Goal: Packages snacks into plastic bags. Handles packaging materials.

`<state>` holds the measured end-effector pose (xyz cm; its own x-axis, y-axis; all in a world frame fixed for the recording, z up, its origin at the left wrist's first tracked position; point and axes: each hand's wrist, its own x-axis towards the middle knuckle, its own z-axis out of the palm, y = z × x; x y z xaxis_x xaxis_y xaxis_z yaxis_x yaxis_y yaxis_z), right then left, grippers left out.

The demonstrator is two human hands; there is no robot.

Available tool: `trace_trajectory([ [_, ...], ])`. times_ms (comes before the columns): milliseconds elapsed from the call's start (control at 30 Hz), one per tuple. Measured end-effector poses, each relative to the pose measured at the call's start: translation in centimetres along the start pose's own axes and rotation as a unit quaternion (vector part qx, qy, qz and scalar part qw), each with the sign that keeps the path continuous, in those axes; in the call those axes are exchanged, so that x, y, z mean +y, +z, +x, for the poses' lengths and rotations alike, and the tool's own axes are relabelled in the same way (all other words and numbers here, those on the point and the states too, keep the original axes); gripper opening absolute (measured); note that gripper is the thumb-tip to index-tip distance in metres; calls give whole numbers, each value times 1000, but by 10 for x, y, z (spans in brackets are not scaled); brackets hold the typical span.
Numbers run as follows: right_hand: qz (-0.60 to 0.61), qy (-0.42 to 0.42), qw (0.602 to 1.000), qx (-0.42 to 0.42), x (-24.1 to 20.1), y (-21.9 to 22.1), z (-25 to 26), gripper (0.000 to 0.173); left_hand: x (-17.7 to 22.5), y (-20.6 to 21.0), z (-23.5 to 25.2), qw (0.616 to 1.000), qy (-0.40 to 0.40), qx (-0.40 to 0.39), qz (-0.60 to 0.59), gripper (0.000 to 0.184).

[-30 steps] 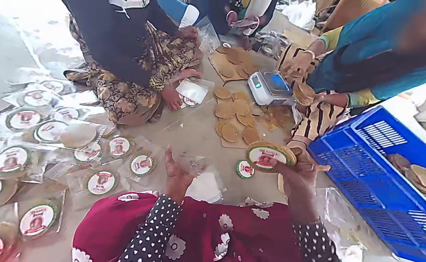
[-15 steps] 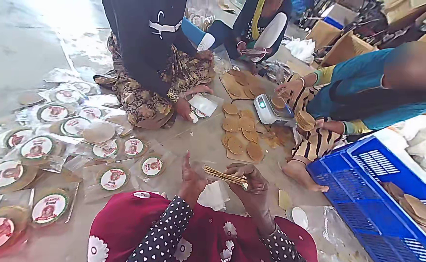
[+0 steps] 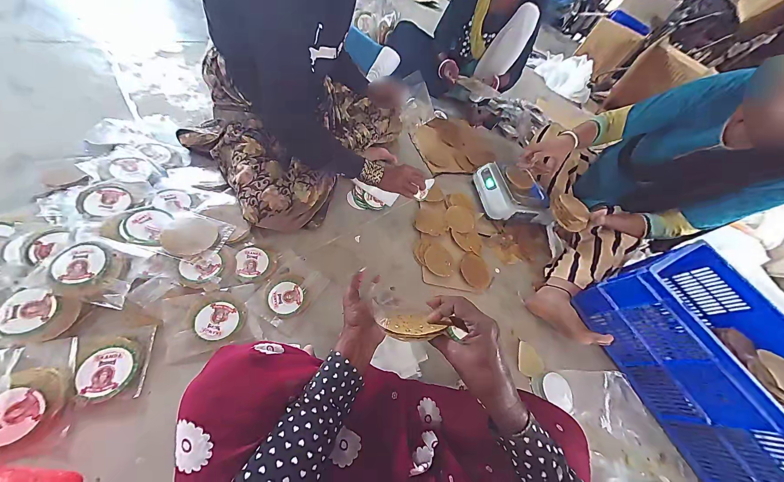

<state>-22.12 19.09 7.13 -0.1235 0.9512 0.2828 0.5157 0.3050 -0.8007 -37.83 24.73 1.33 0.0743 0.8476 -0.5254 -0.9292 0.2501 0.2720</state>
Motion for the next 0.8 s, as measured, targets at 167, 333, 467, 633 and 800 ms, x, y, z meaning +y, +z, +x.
trace_trajectory([
  [167, -87, 3, 996, 20, 0, 9, -2, 19, -4, -3, 1, 1000, 8, -5, -16, 34],
  [333, -86, -13, 994, -67, -1, 15, -5, 65, -2, -6, -8, 999, 9, -32, -9, 42],
  [467, -27, -50, 994, -92, -8, 4, -11, 61, 2, -7, -7, 997, 20, -69, -31, 48],
  [633, -75, -98, 991, -51, -9, -8, -12, 25, -1, -13, -4, 991, -12, -122, -53, 59],
  [800, -198, -143, 970, -8, -4, -3, -6, 16, -3, -10, -10, 991, -23, -123, -41, 57],
])
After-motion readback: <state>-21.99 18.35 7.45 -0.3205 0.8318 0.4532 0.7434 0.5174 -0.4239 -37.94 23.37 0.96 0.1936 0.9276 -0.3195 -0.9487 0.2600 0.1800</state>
